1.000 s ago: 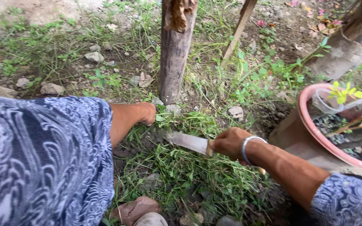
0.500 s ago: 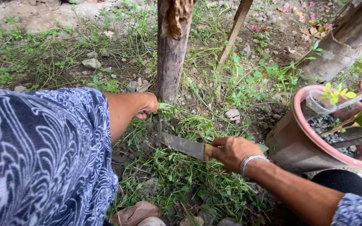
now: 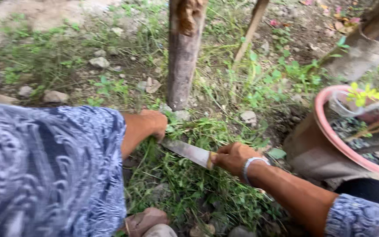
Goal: The person clears weeds and loose debris from potted plants and the surrounding ground using a gardening knife and their hands.
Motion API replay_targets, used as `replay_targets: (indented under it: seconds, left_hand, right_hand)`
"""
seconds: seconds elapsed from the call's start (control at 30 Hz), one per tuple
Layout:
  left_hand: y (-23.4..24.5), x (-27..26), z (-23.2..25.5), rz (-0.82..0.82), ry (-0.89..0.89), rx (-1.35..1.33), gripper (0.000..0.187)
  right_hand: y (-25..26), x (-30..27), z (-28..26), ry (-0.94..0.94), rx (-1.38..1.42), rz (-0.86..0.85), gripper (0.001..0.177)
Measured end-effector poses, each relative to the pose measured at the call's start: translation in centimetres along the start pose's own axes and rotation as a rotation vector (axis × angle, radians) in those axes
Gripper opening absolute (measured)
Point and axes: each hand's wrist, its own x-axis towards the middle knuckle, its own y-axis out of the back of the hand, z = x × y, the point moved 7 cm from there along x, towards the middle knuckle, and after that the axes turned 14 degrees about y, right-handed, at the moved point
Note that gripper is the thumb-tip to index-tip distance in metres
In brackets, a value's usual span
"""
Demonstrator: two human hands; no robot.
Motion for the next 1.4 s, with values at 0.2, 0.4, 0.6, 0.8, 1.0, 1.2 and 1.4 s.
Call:
replay_targets:
  seconds: [0.2, 0.4, 0.6, 0.8, 1.0, 1.2, 1.4]
  left_hand:
    - [-2.7, 5.8, -0.1, 0.062, 0.019, -0.116, 0.034]
    - [-4.4, 9.7, -1.0, -0.047, 0.037, -0.052, 0.026]
    - [-2.9, 8.8, -0.4, -0.059, -0.045, 0.069, 0.029]
    - [-3.9, 8.9, -1.9, -0.224, 0.129, -0.401, 0.024]
    - [-4.9, 9.2, -2.4, -0.207, 0.134, -0.351, 0.023]
    - [-4.9, 10.6, 0.3, -0.136, 0.057, -0.195, 0.025]
    - [-5.6, 11.8, 1.6, -0.057, -0.017, -0.047, 0.029]
  right_hand:
    - [1.4, -2.2, -1.5, -0.063, -0.151, -0.075, 0.049]
    - [5.1, -2.9, 0.7, -0.075, -0.240, -0.020, 0.045]
    - [3.3, 2.3, -1.5, 0.013, -0.211, -0.065, 0.041]
    - [5.1, 0.2, -2.8, 0.160, -0.419, -0.007, 0.042]
    - [4.0, -0.1, -2.8, 0.022, -0.240, -0.048, 0.040]
    - [3.6, 0.2, -2.4, 0.051, -0.324, 0.002, 0.038]
    - [3.0, -0.1, -2.3, 0.000, -0.311, -0.045, 0.036]
